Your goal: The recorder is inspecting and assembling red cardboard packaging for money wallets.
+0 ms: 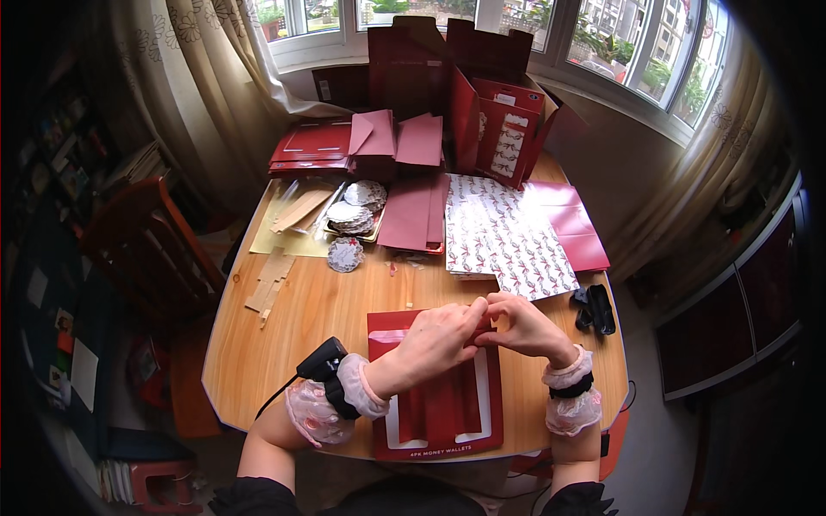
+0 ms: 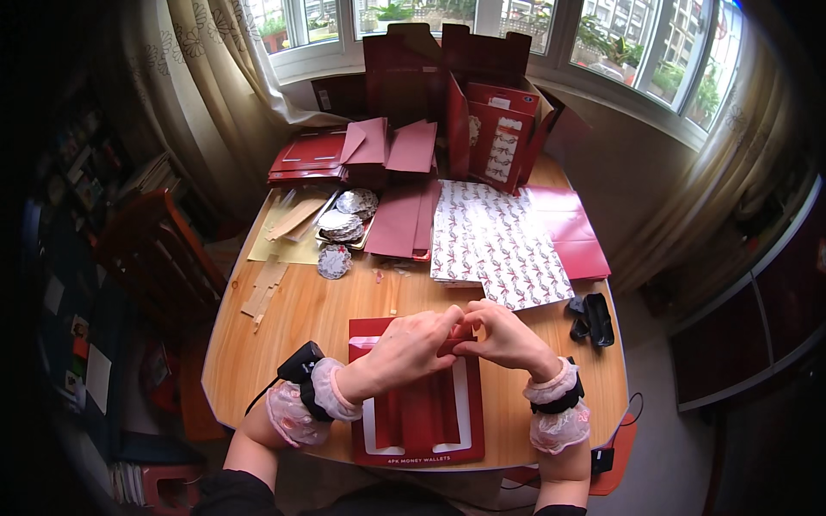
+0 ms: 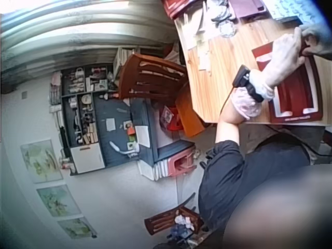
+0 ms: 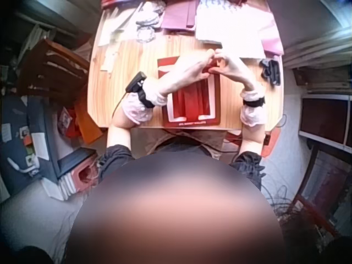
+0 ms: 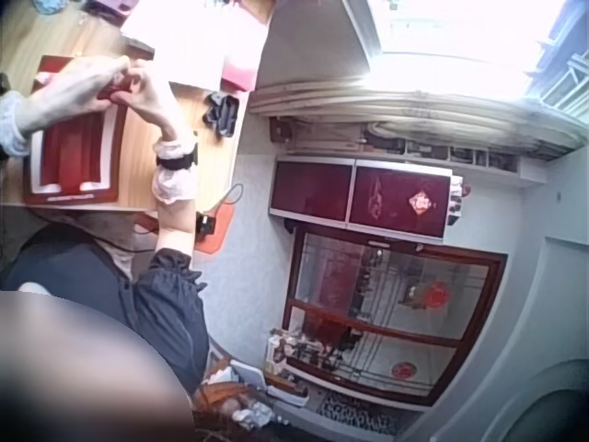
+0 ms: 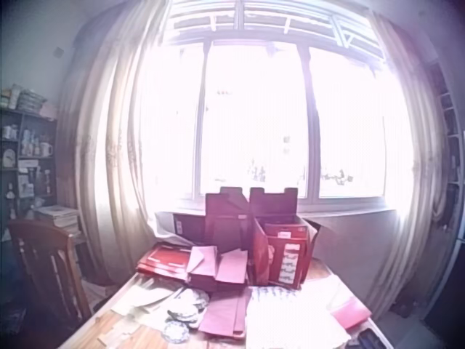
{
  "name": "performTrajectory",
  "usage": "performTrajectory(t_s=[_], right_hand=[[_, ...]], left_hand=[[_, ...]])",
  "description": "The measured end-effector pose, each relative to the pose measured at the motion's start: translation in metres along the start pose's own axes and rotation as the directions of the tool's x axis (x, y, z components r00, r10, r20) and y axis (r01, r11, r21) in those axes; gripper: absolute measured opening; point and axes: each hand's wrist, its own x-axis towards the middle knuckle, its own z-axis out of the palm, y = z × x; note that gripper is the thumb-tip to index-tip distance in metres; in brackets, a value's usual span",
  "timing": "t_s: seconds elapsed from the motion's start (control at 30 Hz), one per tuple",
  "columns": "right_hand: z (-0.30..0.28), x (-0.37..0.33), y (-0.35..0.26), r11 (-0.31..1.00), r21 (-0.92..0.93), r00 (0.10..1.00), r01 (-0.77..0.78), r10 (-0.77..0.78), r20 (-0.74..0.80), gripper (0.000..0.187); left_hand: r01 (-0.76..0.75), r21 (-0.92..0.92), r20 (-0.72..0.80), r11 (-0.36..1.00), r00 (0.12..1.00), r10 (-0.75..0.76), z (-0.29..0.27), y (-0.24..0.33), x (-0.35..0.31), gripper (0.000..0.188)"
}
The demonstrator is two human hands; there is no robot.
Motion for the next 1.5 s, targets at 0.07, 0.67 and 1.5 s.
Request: performTrajectory(t_s=[0.07, 0.67, 1.5], right_hand=[[-0.001, 0.001, -0.004, 0.995, 0.045, 0.995, -0.088, 0.086, 0.056, 0.018], [0.011, -0.003, 0.006, 0.977, 0.034, 0.977, -0.21, 0.209, 0.041, 0.021], [0.008, -0.001, -0.007, 0.968, -0.013, 0.967, -0.249, 0.25, 0.047, 0.018]], left_hand=[[-0.004, -0.011, -0.016, 1.0, 1.0, 0.004, 0.001, -0.002, -0.002, 0.049], [-0.049, 0.025, -0.113, 0.998, 0.992, 0.052, 0.007, -0.012, -0.019, 0.043], [0.241, -0.249, 0.083, 0.938, 0.97, -0.228, -0.064, -0.064, -0.078, 0.038]])
